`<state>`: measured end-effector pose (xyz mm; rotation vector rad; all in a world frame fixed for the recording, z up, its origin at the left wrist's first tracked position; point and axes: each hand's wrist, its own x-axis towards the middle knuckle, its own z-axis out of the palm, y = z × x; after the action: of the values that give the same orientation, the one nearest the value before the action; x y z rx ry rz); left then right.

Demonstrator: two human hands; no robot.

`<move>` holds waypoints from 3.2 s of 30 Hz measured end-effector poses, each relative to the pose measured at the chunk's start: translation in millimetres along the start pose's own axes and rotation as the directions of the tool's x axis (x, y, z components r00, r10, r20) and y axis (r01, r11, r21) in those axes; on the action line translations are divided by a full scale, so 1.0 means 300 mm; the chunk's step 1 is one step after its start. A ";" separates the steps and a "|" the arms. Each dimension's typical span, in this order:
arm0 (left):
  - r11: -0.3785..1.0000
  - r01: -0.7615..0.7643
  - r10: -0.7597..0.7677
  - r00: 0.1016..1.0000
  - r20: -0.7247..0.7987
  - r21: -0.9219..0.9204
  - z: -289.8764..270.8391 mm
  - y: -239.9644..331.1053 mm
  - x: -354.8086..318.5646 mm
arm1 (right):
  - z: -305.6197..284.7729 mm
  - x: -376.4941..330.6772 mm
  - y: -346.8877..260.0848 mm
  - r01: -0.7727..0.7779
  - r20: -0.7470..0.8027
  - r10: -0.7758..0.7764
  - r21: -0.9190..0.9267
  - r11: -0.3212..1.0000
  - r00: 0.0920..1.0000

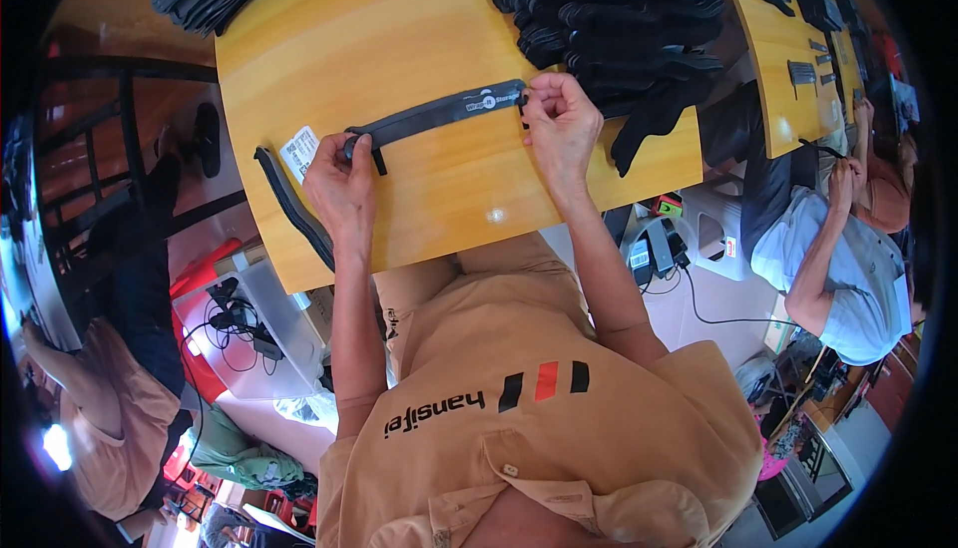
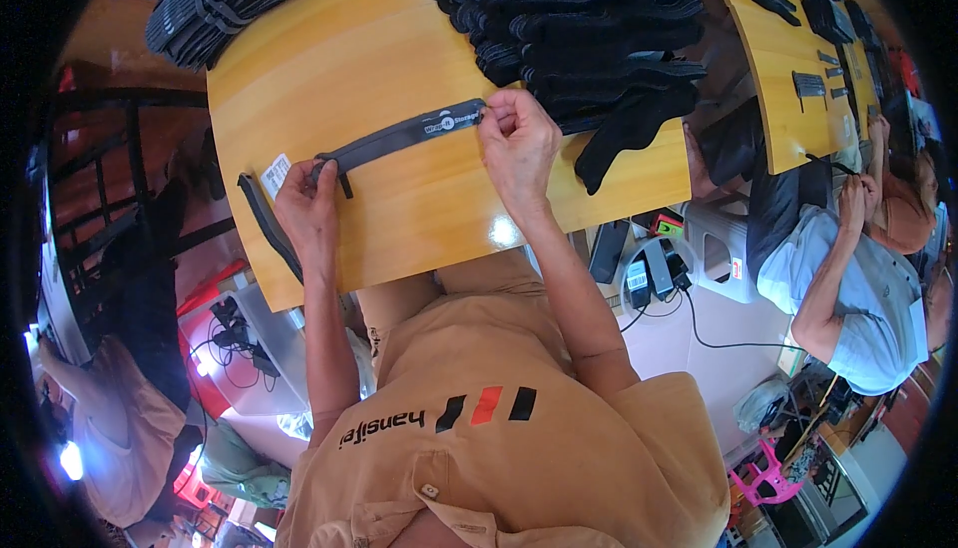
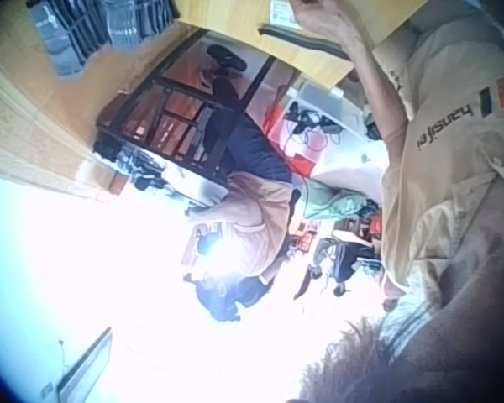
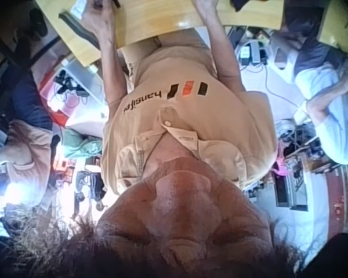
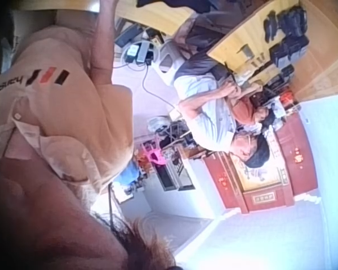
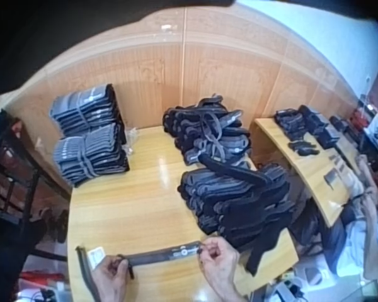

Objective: The recorder is inspecting and sorting black fabric straps, checking buckles and fasteners at a workstation.

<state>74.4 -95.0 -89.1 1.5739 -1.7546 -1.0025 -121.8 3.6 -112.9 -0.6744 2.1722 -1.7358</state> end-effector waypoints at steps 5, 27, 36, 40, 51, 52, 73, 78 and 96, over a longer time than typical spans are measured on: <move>0.995 -0.017 0.019 1.000 -0.022 0.100 0.000 0.024 -0.005 | 0.001 0.001 0.001 0.000 -0.003 0.000 0.006 1.000 1.000; 0.990 -0.024 0.031 0.999 -0.045 0.137 0.008 0.012 -0.006 | 0.005 -0.001 0.012 0.106 -0.007 -0.107 -0.066 0.992 0.994; 0.980 -0.049 0.062 0.996 -0.064 0.194 0.014 0.011 -0.003 | 0.004 0.000 -0.005 0.189 -0.008 -0.192 -0.130 0.973 0.981; 0.971 -0.051 0.069 0.995 -0.068 0.233 0.007 0.018 -0.003 | 0.006 -0.002 -0.016 0.207 -0.007 -0.209 -0.124 0.970 0.978; 0.978 -0.042 0.053 0.997 -0.048 0.203 -0.007 0.000 0.007 | 0.005 0.003 -0.027 0.303 0.011 -0.309 -0.229 0.925 0.951; 0.977 -0.052 0.063 0.997 -0.048 0.206 -0.005 -0.005 0.008 | 0.005 0.005 -0.022 0.314 0.007 -0.320 -0.224 0.923 0.947; 0.897 -0.350 0.384 0.920 -0.082 0.270 -0.013 0.022 -0.046 | -0.027 0.008 -0.002 0.325 0.074 -0.316 -0.217 0.921 0.946; 0.664 -0.680 0.632 0.733 0.251 0.313 0.076 0.074 -0.158 | -0.068 -0.100 -0.121 0.559 0.272 -0.489 -0.366 0.744 0.829; 0.527 -0.771 0.614 0.636 0.467 0.358 0.134 0.008 -0.125 | -0.065 -0.111 -0.032 0.708 0.618 -0.399 -0.402 0.580 0.677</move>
<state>45.6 -51.7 -107.1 0.7756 -2.7303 -0.3238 -101.2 35.7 -101.3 -1.9481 2.2517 -0.8022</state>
